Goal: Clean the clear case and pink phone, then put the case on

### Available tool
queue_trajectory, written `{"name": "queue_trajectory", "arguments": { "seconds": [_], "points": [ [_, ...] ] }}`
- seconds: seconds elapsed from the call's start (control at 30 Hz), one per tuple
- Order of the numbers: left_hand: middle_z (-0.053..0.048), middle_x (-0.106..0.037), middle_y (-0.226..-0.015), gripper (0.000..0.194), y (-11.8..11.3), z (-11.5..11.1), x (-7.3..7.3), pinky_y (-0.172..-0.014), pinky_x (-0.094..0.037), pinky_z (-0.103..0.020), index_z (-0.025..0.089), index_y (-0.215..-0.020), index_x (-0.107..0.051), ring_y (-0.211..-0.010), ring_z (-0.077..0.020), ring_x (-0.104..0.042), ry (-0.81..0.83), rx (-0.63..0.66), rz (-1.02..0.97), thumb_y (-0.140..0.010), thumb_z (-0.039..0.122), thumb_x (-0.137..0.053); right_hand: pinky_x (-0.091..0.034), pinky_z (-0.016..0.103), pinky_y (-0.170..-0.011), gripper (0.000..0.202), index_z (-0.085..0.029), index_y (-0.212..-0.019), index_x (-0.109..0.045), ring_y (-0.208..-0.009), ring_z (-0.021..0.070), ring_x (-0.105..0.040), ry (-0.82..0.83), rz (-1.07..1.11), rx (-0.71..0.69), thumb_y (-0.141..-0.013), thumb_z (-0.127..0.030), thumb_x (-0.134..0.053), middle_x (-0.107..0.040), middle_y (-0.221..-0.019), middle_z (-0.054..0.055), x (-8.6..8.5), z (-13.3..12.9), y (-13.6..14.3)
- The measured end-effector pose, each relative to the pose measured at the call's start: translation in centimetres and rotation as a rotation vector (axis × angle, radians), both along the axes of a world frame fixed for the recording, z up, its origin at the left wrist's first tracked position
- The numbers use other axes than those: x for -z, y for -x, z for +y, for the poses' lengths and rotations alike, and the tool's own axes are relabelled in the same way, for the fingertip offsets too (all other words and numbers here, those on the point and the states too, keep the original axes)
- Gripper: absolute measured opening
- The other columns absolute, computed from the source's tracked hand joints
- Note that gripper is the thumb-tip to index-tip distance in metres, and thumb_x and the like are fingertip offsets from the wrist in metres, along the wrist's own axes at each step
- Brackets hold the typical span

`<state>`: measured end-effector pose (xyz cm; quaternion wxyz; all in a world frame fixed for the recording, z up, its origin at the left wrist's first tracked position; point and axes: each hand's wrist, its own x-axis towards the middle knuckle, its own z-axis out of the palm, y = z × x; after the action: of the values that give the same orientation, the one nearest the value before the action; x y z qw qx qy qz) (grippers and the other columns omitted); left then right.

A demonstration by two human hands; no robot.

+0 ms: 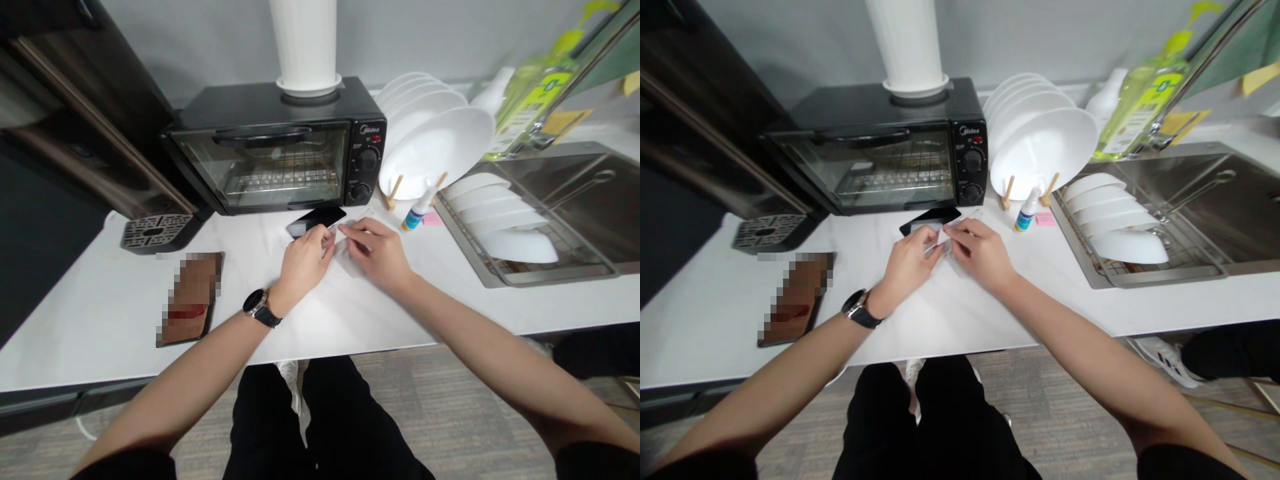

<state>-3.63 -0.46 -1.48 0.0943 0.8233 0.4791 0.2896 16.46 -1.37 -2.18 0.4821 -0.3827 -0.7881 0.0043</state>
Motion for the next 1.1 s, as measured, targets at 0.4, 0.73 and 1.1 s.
{"name": "queue_trajectory", "arguments": {
  "seconds": [0.4,0.73,1.1],
  "points": [
    [-0.003,-0.077,-0.105,0.009,0.0,0.1,0.1,-0.079,-0.052,-0.033,0.023,-0.101,-0.058,-0.096,-0.0219,-0.074,0.006,0.017,-0.052,-0.097,0.017,-0.064,-0.056,0.03,-0.067,0.029,-0.019,-0.117,-0.081,-0.073,0.0156,-0.064,0.057,0.072,0.104,-0.101,-0.018,-0.057,-0.071,-0.089,0.006,0.1,0.5,-0.4],
    [-0.005,-0.073,-0.099,0.018,0.0,0.1,0.0,-0.076,-0.05,-0.035,0.023,-0.098,-0.054,-0.09,-0.0243,-0.07,0.009,0.003,0.013,-0.089,0.008,-0.061,-0.061,0.031,-0.072,0.027,-0.018,-0.121,-0.078,-0.083,0.017,-0.069,-0.061,-0.026,-0.141,-0.103,-0.017,-0.058,-0.075,-0.094,0.008,0.1,-0.8,2.2],
    [-0.004,-0.077,-0.103,0.009,0.0,0.1,-0.3,-0.085,-0.055,-0.035,0.022,-0.099,-0.059,-0.095,-0.0214,-0.073,0.034,0.027,-0.053,-0.097,0.016,-0.065,-0.053,0.032,-0.068,0.032,-0.017,-0.114,-0.083,-0.069,0.0159,-0.061,0.146,0.119,0.255,-0.097,-0.017,-0.056,-0.071,-0.09,0.007,-0.4,1.6,-2.0]
  ]
}}
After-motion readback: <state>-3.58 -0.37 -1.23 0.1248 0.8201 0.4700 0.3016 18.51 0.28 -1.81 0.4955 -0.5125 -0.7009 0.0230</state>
